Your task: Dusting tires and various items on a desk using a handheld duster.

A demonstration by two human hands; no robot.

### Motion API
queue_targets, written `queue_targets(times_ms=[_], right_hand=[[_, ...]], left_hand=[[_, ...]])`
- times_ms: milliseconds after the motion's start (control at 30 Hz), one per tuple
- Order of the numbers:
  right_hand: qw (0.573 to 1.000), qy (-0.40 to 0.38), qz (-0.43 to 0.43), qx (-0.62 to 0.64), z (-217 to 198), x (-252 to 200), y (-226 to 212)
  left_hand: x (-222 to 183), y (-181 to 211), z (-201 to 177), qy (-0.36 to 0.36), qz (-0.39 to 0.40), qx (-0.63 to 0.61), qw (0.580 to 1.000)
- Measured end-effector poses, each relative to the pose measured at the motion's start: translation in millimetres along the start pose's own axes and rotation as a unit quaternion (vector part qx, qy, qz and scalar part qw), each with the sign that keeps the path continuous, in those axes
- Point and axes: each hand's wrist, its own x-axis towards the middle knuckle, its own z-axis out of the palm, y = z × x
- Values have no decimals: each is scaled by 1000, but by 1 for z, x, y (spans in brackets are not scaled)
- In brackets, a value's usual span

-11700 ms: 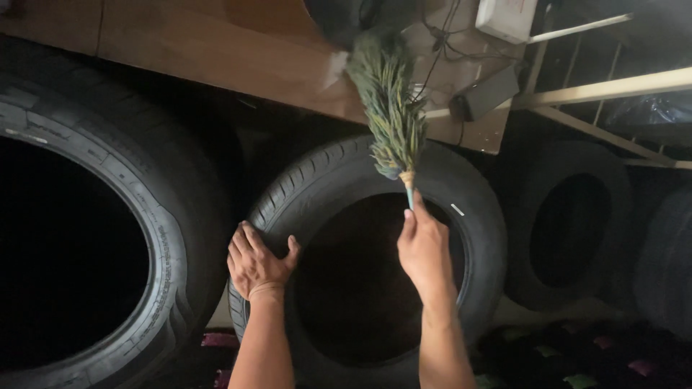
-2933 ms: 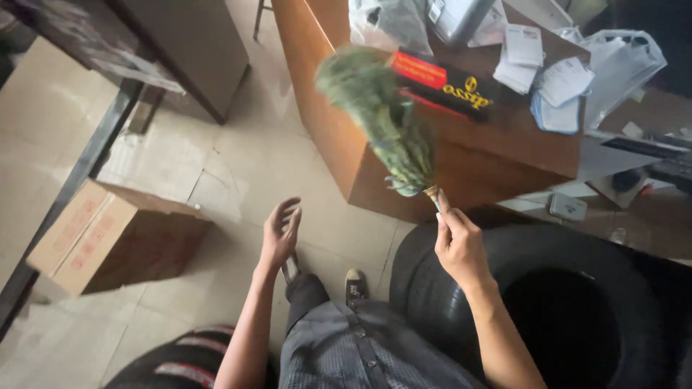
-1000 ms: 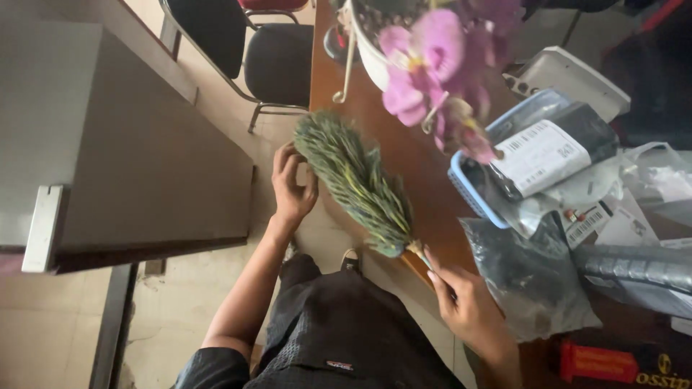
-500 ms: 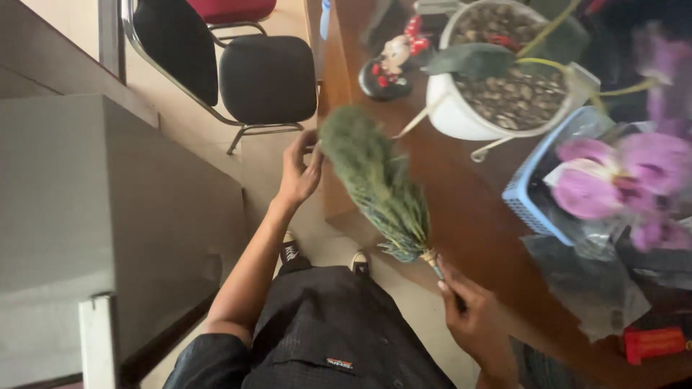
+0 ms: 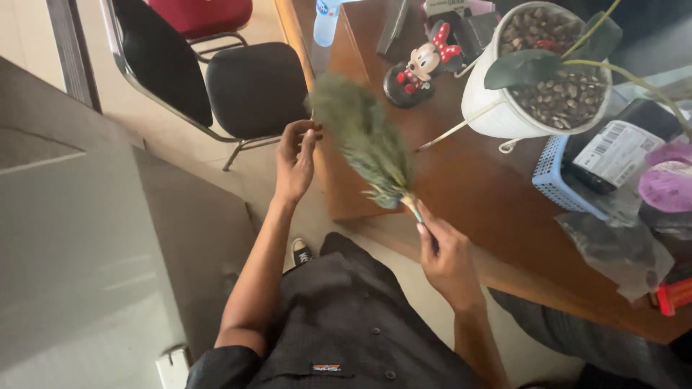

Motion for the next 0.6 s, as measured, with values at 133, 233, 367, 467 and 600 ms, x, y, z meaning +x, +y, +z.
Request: queue_targets(times_ms=[133, 233, 367, 467, 600], right_hand=[[999, 25, 17, 16, 33, 28, -11], [996, 78, -43, 18, 45, 54, -6], [997, 60, -29, 27, 48, 84, -9], [998, 33, 10, 45, 54, 103, -4], [995, -43, 63, 64, 54, 130, -7]], left_hand=[[20, 8, -19, -26, 8, -15, 1000], [41, 9, -29, -7, 2, -115, 993], [68, 17, -42, 10, 26, -51, 998], [94, 12, -46, 4, 26, -39, 999], [137, 7, -44, -8, 21, 28, 999]])
